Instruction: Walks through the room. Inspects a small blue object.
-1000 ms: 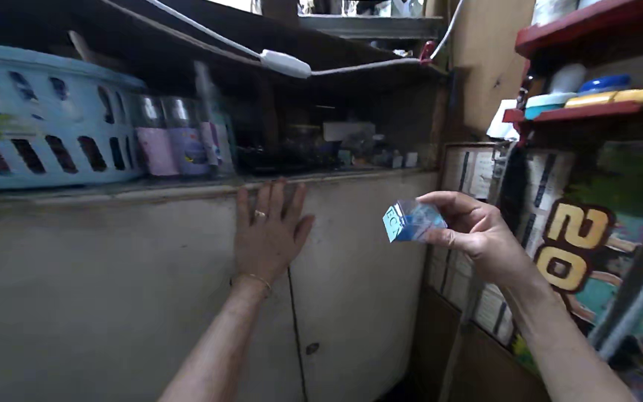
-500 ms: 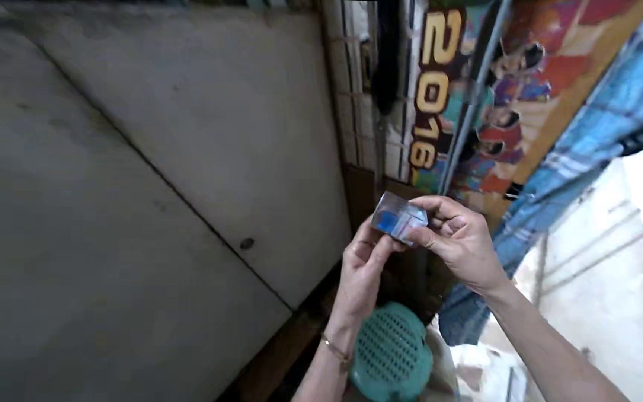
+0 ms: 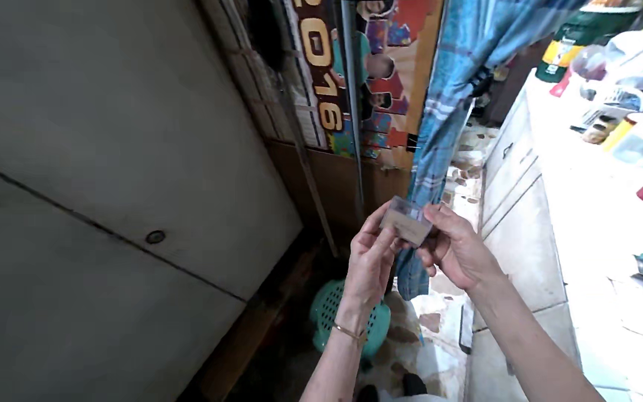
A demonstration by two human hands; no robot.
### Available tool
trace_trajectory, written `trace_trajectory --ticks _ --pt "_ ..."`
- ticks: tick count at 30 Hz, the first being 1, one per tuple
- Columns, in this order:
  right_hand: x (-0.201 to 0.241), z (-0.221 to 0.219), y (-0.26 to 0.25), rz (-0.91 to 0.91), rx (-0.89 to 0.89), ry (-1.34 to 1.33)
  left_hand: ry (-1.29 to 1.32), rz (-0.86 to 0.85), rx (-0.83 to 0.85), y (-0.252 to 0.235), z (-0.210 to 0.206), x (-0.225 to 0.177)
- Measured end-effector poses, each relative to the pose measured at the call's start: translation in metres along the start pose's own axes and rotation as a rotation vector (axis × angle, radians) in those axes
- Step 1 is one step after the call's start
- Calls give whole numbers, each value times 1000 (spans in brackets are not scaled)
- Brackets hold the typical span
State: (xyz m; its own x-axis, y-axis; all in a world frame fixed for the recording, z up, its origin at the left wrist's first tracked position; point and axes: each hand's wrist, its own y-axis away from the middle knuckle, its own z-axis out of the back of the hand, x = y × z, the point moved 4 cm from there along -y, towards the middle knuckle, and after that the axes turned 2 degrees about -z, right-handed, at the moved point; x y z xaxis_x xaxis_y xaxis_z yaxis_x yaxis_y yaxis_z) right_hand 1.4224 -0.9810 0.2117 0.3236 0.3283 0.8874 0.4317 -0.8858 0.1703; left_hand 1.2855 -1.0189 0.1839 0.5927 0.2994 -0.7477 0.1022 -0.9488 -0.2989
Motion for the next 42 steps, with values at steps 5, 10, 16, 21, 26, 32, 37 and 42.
trace_trajectory --ticks 5,10,16,21,26,32,37,42 --pt "-9 14 23 334 -127 136 -14 91 7 11 -6 19" --pt "-21 30 49 987 -267 646 170 105 -182 33 -22 40" --pt "-41 46 61 1038 -428 970 118 182 -154 43 -23 61" --pt "-50 70 52 611 -202 647 -115 273 -89 32 -10 69" --pt "-46 74 44 568 -251 915 -198 333 -33 26 2 71" --pt "-50 83 39 437 -204 739 -211 364 0 25 9 75" --pt "-56 92 37 321 -221 518 -193 367 -33 28 14 81" --pt "-62 85 42 456 -289 551 -153 360 24 30 14 83"
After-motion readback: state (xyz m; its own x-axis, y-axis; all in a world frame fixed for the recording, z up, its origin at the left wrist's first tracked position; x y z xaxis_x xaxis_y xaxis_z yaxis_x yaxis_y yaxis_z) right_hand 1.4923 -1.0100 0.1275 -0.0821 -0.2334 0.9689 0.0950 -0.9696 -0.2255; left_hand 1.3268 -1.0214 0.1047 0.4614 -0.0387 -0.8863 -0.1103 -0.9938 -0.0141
